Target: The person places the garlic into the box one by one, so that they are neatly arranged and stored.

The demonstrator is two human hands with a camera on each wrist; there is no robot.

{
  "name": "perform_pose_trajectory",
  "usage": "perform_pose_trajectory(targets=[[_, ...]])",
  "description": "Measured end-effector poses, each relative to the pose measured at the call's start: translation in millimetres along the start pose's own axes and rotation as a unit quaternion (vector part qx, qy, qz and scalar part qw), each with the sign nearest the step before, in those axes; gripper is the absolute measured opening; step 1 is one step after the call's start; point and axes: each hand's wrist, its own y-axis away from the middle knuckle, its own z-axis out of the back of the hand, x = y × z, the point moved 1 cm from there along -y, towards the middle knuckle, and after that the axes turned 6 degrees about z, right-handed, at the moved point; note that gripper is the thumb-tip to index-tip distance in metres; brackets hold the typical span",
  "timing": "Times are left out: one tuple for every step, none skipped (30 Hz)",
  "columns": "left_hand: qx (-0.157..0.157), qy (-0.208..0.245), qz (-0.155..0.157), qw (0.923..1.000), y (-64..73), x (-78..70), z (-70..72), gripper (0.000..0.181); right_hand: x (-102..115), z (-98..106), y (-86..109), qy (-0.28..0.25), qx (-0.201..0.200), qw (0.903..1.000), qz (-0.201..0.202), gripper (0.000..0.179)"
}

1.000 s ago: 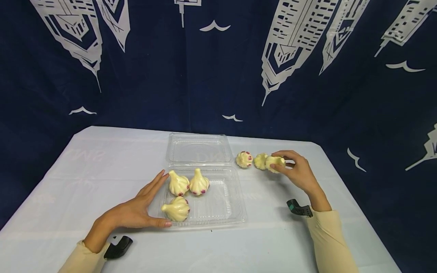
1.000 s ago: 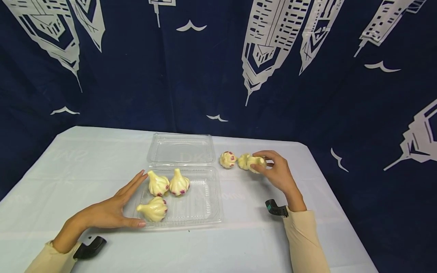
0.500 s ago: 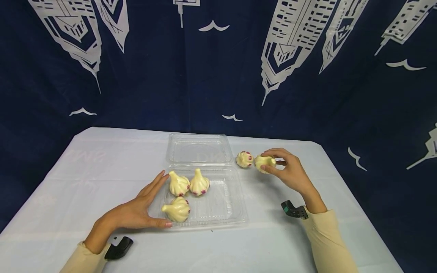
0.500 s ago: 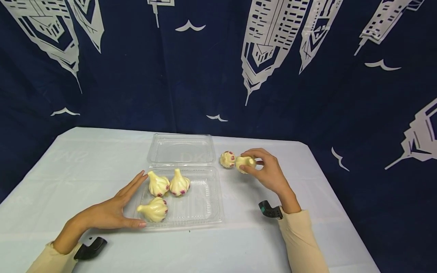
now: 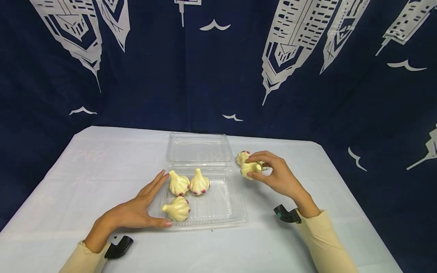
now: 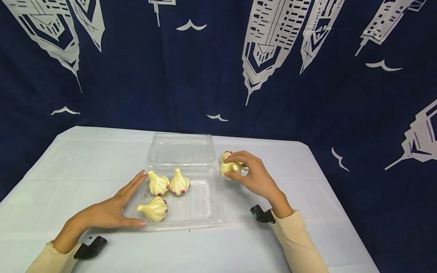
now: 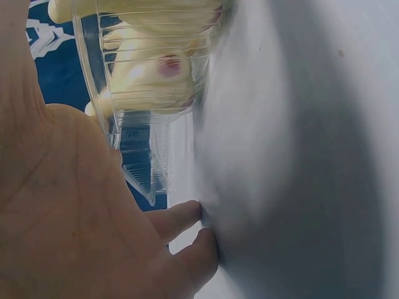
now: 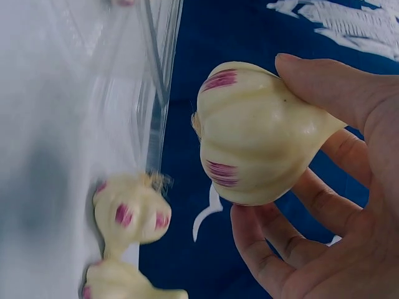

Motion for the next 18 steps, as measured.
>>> perform_pose_trajectory(targets=[[0.000,-0.001,0.000,1.0000,0.0,0.0,0.1,0.125,2.9,-1.6,-0.2,0.000,0.001,1.0000,0.005,0.036],[0.001,-0.002,0.001,1.0000,0.1,0.2,0.2,0.125,6.1,-3.2,-0.4,0.000,0.001,0.9999,0.011,0.036],[0.001,-0.003,0.001,1.0000,0.1,0.2,0.3,0.125,9.4,-4.9,-0.5,-0.002,0.000,0.9999,0.016,0.036],[0.002,-0.003,0.004,1.0000,-0.2,0.4,0.5,0.125,12.7,-7.0,-0.5,-0.005,-0.001,0.9997,0.025,0.036],[0.002,-0.003,0.004,1.0000,-0.4,0.5,0.7,0.125,15.9,-9.3,-0.5,-0.006,-0.001,0.9995,0.032,0.035],[0.003,-0.003,0.005,1.0000,-0.6,0.6,0.8,0.125,19.2,-11.8,-0.6,-0.008,-0.001,0.9992,0.040,0.035],[0.004,-0.003,0.006,1.0000,-0.6,0.7,0.9,0.125,22.4,-14.5,-0.6,-0.012,0.000,0.9988,0.048,0.035],[0.004,-0.002,0.006,1.0000,-0.7,0.9,0.9,0.125,25.6,-17.3,-0.5,-0.015,0.001,0.9982,0.058,0.035],[0.004,-0.001,0.006,1.0000,-0.7,0.8,0.9,0.125,28.6,-20.4,-0.4,-0.020,0.004,0.9976,0.067,0.034],[0.004,0.000,0.005,1.0000,-0.8,1.0,0.8,0.125,31.4,-23.4,-0.2,-0.025,0.006,0.9970,0.072,0.035],[0.004,0.001,0.004,1.0000,-0.8,1.1,0.7,0.125,34.0,-26.2,0.1,-0.028,0.009,0.9967,0.076,0.036],[0.003,0.001,0.003,1.0000,-0.7,1.1,0.5,0.125,36.5,-29.1,0.4,-0.033,0.012,0.9962,0.080,0.037],[0.002,0.002,0.001,1.0000,-0.6,1.2,0.4,0.125,38.9,-31.9,0.9,-0.037,0.014,0.9958,0.082,0.038],[0.001,0.002,0.000,1.0000,-0.7,1.2,0.3,0.125,41.2,-34.4,1.3,-0.040,0.017,0.9956,0.083,0.039],[0.001,0.003,-0.001,1.0000,-0.6,1.2,0.3,0.125,43.1,-37.0,1.6,-0.044,0.020,0.9955,0.082,0.039],[0.000,0.004,-0.002,1.0000,-0.6,1.3,0.3,0.125,44.9,-39.4,2.0,-0.045,0.022,0.9956,0.079,0.040],[0.000,0.003,-0.002,1.0000,-0.5,1.3,0.2,0.125,46.5,-41.8,2.3,-0.047,0.024,0.9956,0.078,0.039],[-0.001,0.004,-0.003,1.0000,-0.5,1.0,0.2,0.125,48.4,-43.8,2.6,-0.049,0.027,0.9955,0.076,0.038]])
